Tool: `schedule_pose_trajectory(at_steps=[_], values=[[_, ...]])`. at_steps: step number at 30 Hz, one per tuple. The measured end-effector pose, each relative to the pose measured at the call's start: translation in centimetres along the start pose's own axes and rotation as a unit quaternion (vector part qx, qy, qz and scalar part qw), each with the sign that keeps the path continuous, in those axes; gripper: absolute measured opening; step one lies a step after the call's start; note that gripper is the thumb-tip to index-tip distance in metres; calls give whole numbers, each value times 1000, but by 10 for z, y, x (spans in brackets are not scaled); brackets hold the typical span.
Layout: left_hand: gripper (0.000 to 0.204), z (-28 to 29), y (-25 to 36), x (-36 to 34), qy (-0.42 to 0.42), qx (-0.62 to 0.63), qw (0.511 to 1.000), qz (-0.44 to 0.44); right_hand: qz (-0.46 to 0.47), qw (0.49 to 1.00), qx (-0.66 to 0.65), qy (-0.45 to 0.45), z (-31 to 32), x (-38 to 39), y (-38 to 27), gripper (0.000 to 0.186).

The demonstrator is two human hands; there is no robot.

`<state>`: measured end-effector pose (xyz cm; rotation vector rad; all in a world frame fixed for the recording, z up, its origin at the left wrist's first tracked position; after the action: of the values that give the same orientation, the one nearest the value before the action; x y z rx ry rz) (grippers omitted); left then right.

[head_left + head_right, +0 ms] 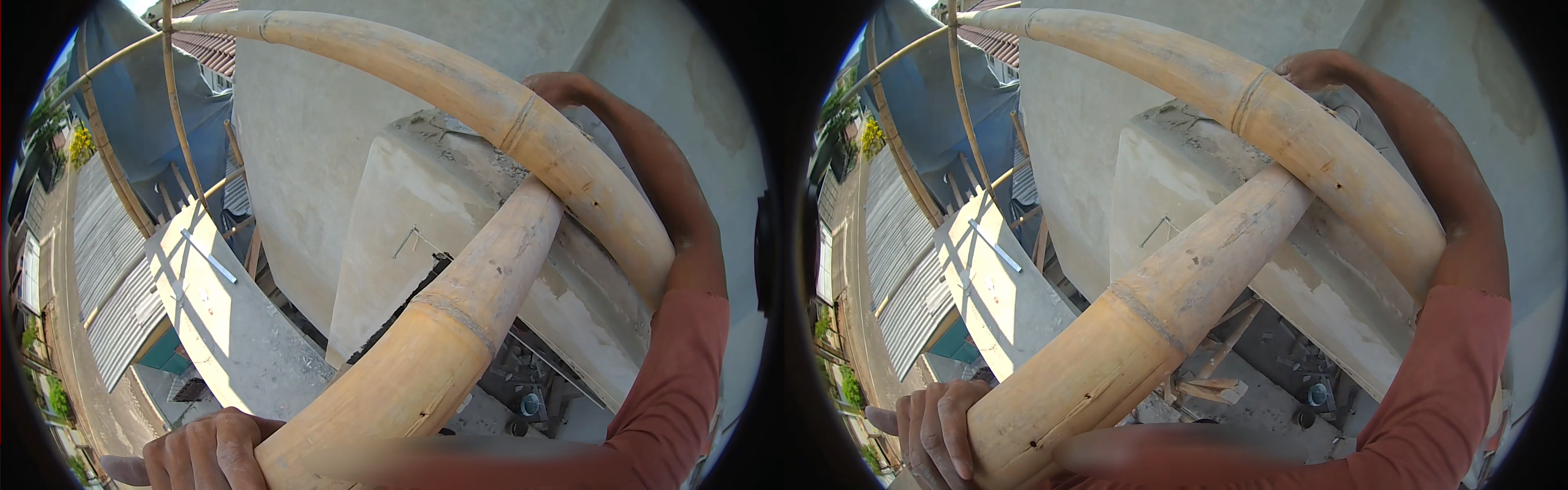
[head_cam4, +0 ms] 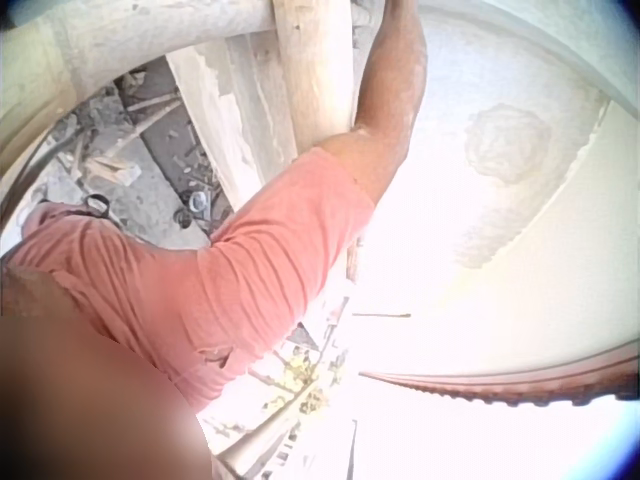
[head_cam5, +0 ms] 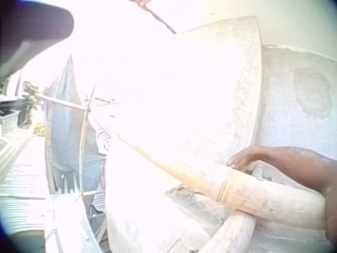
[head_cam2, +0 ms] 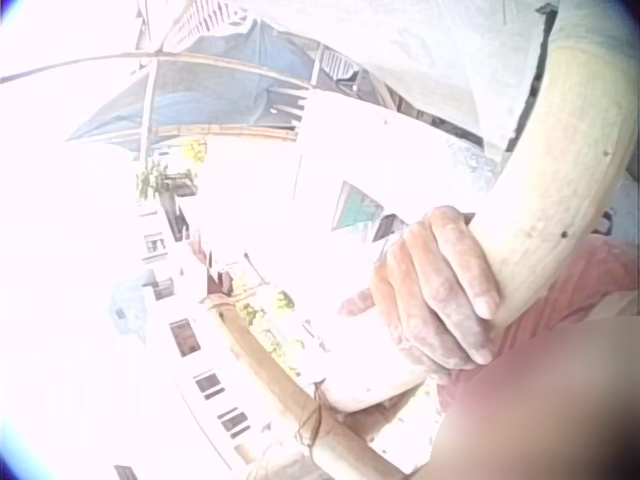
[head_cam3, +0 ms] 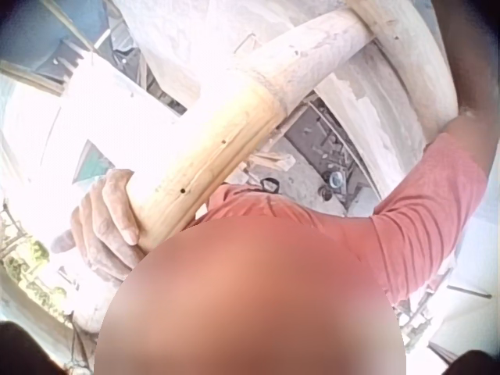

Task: Applying and smoothing plaster or mortar onto a structural corner using a trowel.

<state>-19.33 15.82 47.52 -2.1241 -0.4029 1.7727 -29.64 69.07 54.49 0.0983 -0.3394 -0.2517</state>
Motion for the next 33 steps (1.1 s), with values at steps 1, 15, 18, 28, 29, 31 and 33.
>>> schedule_pose_trajectory(at_steps=[1, 15, 18, 28, 29, 31, 33], values=[[71, 0, 0, 0, 0, -3, 1000, 2, 1, 1000, 0, -3, -1, 1, 4, 55], [70, -2, -15, -5, 22, -6, 992, 122, -107, 925, -347, -110, -41, 0, -2, 61], [71, 0, -13, -4, 20, -19, 994, 102, -125, 933, -315, -118, -38, 4, -7, 61], [72, -3, -3, -4, -15, -18, 999, 27, 90, 995, 20, -47, -3, -15, -12, 61], [72, -3, -7, -4, -22, -8, 998, 50, 94, 995, 35, -9, 2, -13, -12, 61], [72, -2, -8, -5, -17, -5, 995, 94, 99, 993, 52, 29, 8, -9, -11, 61], [72, 0, -12, -3, -11, -8, 990, 141, 48, 993, -111, 11, 0, 2, -34, 62]])
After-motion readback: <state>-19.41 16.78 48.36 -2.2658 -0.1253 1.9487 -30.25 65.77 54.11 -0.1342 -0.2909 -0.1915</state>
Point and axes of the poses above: each hand's wrist, its own x-axis away from the middle knuckle, its own z-axis out of the back of the hand, y = z × x, the point moved 10 cm from there along -x, towards the middle knuckle, and after that the axes turned 8 degrees about -x, right-handed, at the moved point
